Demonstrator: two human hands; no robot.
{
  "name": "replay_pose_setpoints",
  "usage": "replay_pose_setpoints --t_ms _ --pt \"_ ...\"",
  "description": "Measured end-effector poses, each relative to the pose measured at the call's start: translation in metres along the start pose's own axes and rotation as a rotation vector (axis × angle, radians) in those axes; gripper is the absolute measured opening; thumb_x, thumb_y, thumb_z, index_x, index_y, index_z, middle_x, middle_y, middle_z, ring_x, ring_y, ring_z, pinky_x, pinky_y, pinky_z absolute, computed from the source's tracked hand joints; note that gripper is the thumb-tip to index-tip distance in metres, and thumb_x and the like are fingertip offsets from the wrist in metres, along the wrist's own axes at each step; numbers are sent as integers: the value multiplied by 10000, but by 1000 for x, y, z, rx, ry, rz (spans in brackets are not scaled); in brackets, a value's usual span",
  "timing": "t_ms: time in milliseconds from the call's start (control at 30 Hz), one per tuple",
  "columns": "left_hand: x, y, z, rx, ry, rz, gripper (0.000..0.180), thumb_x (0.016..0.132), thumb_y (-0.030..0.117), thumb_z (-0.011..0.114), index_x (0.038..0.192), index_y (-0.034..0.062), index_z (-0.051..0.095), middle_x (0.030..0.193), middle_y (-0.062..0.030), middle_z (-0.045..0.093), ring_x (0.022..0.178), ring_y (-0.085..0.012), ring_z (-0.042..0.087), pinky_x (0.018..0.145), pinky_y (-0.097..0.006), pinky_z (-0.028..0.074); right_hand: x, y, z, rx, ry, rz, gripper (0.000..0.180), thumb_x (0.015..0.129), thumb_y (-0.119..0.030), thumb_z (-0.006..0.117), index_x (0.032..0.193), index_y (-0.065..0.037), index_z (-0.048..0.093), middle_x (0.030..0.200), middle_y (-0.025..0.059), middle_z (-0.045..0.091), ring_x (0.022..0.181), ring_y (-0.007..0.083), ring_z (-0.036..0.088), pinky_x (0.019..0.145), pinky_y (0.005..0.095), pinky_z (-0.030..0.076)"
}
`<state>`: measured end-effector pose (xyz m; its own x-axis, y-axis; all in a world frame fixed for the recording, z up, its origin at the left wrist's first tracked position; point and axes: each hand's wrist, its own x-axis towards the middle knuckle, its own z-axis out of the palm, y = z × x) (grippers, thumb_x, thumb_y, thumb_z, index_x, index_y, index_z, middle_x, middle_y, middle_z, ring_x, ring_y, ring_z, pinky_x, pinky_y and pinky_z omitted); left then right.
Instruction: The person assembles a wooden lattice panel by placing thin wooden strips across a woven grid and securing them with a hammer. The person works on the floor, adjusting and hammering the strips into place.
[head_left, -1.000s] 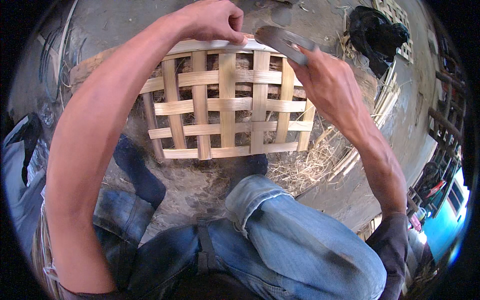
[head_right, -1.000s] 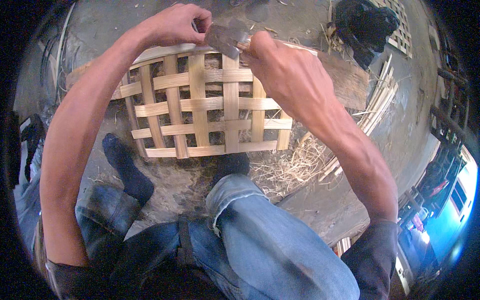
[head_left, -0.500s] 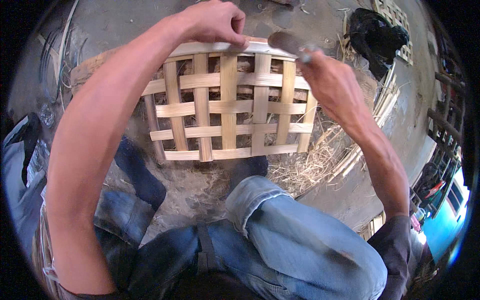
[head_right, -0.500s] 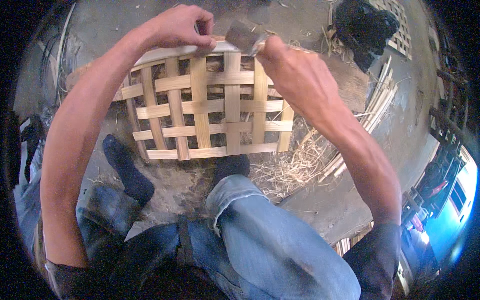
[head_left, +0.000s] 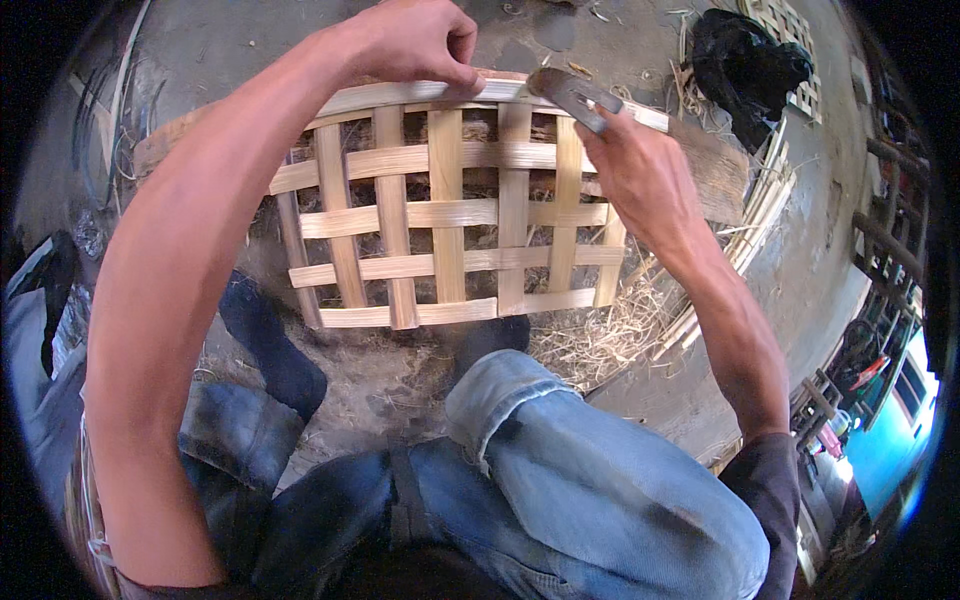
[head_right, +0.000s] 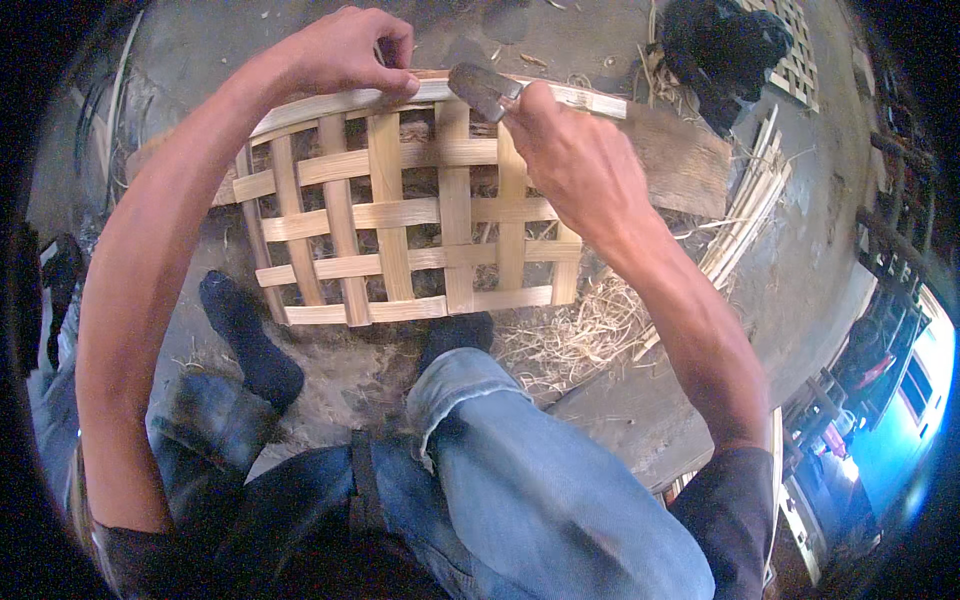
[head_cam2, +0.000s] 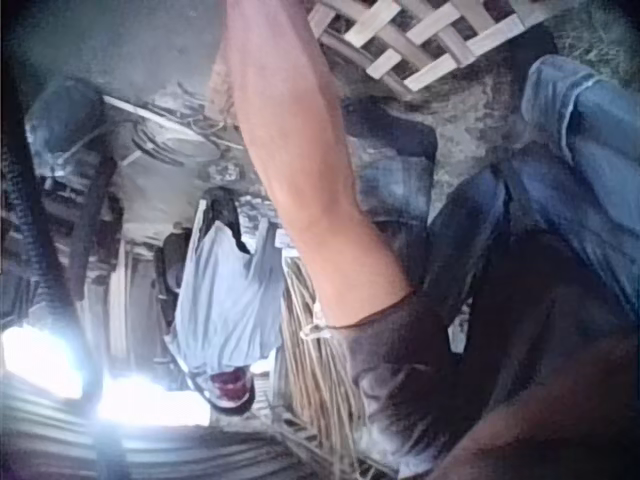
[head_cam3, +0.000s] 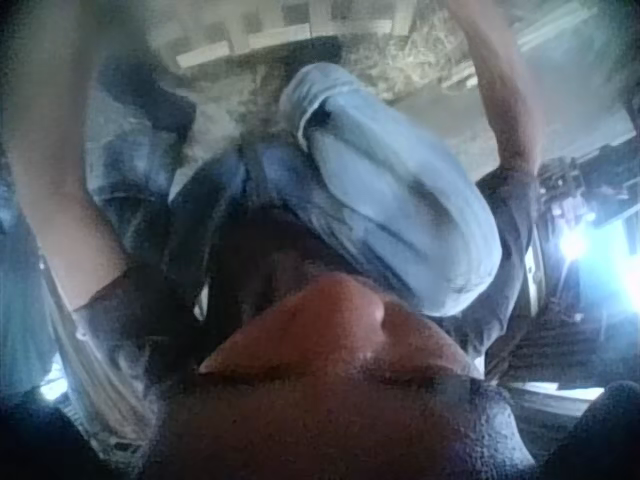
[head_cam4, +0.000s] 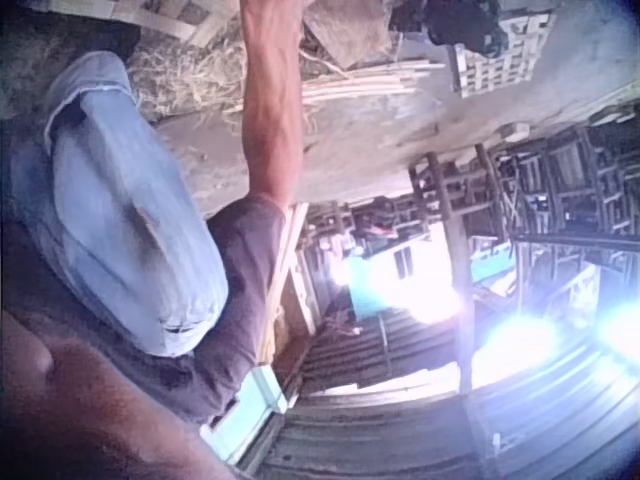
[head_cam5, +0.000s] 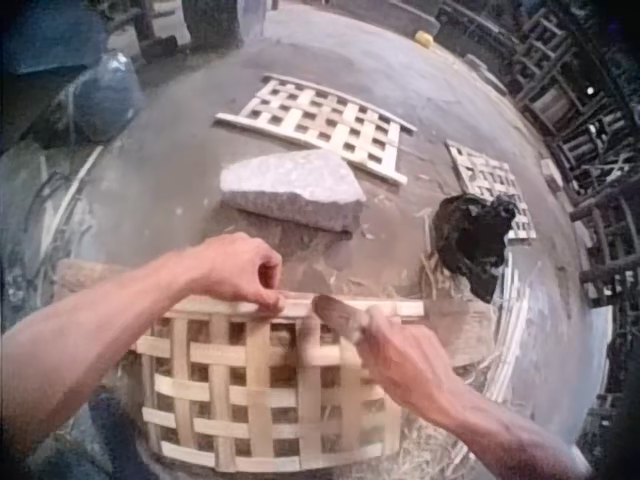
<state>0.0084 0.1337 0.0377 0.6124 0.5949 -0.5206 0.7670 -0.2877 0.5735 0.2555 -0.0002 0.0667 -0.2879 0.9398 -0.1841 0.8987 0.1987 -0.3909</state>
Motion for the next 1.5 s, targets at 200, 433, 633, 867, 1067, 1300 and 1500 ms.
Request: replay_pose_setpoints --t_ms 200,433,633,867,1067,1300,1500 --pt "-2 1 2 -1 8 3 378 727 416 775 865 67 733 891 -111 745 869 -262 709 768 -376 545 3 -6 3 -96 -36 -38 285 1015 -244 566 1154 4 580 695 183 643 601 343 648 557 438 508" --pt "-2 -1 0 8 -55 -42 425 717 470 781 920 99 740 952 -107 748 901 -272 705 774 -389 545 2 -16 -4 -17 -66 47 272 1004 -275 550 1076 -27 466 665 226 616 618 441 626 551 529 474" --pt "4 -11 12 5 29 66 368 748 384 795 838 44 687 846 -102 722 821 -230 691 756 -380 536 1 -9 5 18 -61 70 284 995 -286 562 1014 -25 451 655 245 613 640 470 625 556 558 468" --pt "8 -11 16 11 83 109 403 740 425 788 851 52 686 821 -99 710 798 -242 678 729 -386 524 -15 -6 0 53 -14 114 304 1016 -276 562 1194 -31 597 673 192 620 614 378 633 570 454 485" --pt "4 -12 11 23 46 68 413 732 423 770 840 35 678 802 -108 700 785 -256 675 706 -397 511 -4 -17 -2 33 -8 67 271 1015 -284 538 1088 -24 516 683 220 619 623 426 632 550 511 476" --pt "5 -10 12 87 78 94 440 716 502 732 867 89 707 830 -96 723 806 -270 693 716 -419 530 -3 -22 -9 22 -125 161 282 1011 -298 514 1047 -23 464 714 247 635 700 470 635 619 565 475" --pt "-4 -10 12 97 78 58 434 732 504 728 889 101 708 868 -109 727 846 -290 695 752 -434 534 -14 -16 -7 108 -7 122 250 994 -255 548 1125 -48 498 749 264 641 719 482 631 623 568 472"
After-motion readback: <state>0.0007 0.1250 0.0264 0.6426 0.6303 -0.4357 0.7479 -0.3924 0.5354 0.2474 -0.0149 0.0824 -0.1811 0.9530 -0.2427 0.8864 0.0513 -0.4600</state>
